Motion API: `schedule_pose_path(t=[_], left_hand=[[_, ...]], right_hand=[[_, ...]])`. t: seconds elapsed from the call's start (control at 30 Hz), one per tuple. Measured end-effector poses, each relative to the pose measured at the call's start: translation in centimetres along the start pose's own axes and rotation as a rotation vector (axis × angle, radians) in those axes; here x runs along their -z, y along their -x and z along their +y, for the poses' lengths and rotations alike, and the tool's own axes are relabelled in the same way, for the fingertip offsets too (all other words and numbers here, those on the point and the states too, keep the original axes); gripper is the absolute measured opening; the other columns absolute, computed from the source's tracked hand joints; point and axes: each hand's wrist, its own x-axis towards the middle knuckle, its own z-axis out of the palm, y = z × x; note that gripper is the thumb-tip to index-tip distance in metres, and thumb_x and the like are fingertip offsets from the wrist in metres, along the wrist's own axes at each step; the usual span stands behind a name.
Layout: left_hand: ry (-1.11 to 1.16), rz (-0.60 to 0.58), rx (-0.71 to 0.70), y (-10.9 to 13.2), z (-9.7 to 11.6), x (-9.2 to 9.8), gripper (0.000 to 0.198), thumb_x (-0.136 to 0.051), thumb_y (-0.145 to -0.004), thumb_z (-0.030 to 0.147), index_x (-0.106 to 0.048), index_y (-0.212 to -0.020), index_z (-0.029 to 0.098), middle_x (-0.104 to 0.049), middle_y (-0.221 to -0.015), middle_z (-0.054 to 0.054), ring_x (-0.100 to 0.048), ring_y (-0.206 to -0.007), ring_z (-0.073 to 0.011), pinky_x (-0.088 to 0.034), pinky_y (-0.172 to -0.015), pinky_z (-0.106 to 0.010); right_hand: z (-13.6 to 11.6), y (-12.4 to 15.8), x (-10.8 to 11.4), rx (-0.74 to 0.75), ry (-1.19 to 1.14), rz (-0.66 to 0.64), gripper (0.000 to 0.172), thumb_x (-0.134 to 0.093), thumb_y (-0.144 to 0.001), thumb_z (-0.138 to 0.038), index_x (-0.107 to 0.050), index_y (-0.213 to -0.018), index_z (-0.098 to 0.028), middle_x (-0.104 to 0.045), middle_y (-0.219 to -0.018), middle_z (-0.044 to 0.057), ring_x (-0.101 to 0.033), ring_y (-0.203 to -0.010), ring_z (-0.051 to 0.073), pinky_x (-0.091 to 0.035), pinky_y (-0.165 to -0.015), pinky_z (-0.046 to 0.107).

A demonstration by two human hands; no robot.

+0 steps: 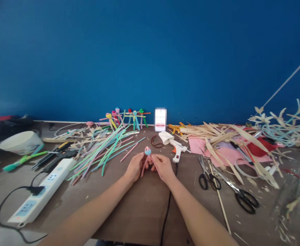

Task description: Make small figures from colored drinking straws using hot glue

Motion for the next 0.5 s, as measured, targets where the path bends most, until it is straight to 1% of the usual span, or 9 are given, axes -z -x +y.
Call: schedule_pose_path(t=[0.13, 0.23, 0.3, 0.4, 0.47, 0.5], left_hand=[[-0.103, -0.021, -0.035, 0.33, -0.13, -0.25, 0.039, -0.044, -0.074, 0.048, -0.049, -0.055, 0.014, -0.045, -0.044, 0.003, -0.038, -0.037, -0.0063, -0.028, -0.038, -0.018], [-0.162, -0.034, -0.076, 0.46, -0.21, -0.27, 0.042, -0.043, -0.075, 0.047, -0.046, -0.049, 0.014, -0.040, -0.043, 0.004, -0.033, -0.037, -0.0052, -0.024, -0.037, -0.018], [-0.186, -0.033, -0.101, 0.43, -0.24, -0.21, 0.041, -0.043, -0.076, 0.046, -0.046, -0.050, 0.014, -0.037, -0.044, 0.005, -0.031, -0.038, -0.0051, -0.023, -0.038, -0.019], [-0.216, -0.039, -0.125, 0.37, -0.31, -0.15, 0.040, -0.044, -0.076, 0.044, -0.048, -0.052, 0.013, -0.037, -0.048, 0.004, -0.030, -0.041, -0.0051, -0.022, -0.039, -0.019], [-0.234, -0.049, -0.133, 0.43, -0.36, -0.18, 0.039, -0.043, -0.077, 0.044, -0.054, -0.059, 0.012, -0.039, -0.051, 0.004, -0.029, -0.041, -0.0053, -0.023, -0.040, -0.019], [-0.248, -0.052, -0.138, 0.51, -0.38, -0.23, 0.039, -0.042, -0.078, 0.044, -0.057, -0.065, 0.011, -0.040, -0.051, 0.004, -0.029, -0.041, -0.0056, -0.023, -0.040, -0.020]], right_hand=[[0.25, -0.06, -0.10, 0.040, 0.035, -0.001, 0.023, -0.061, -0.065, -0.036, -0.061, -0.072, -0.014, -0.053, -0.050, -0.003, -0.044, -0.037, 0.006, -0.033, -0.037, 0.018], [0.31, -0.04, -0.09, 0.046, 0.045, 0.017, 0.022, -0.060, -0.066, -0.036, -0.060, -0.067, -0.014, -0.048, -0.045, -0.006, -0.039, -0.034, 0.006, -0.030, -0.036, 0.018], [0.35, -0.03, -0.06, 0.045, 0.047, 0.012, 0.023, -0.058, -0.068, -0.037, -0.059, -0.065, -0.014, -0.045, -0.043, -0.006, -0.038, -0.034, 0.006, -0.028, -0.036, 0.018], [0.45, 0.01, -0.06, 0.049, 0.048, 0.017, 0.026, -0.056, -0.070, -0.038, -0.057, -0.060, -0.014, -0.047, -0.045, -0.005, -0.039, -0.034, 0.006, -0.028, -0.036, 0.018], [0.44, 0.07, -0.16, 0.052, 0.047, 0.028, 0.028, -0.055, -0.071, -0.038, -0.055, -0.056, -0.014, -0.047, -0.045, -0.005, -0.039, -0.034, 0.006, -0.027, -0.035, 0.018], [0.39, 0.12, -0.23, 0.053, 0.046, 0.033, 0.029, -0.054, -0.071, -0.039, -0.054, -0.055, -0.014, -0.046, -0.044, -0.005, -0.039, -0.033, 0.005, -0.026, -0.035, 0.018]])
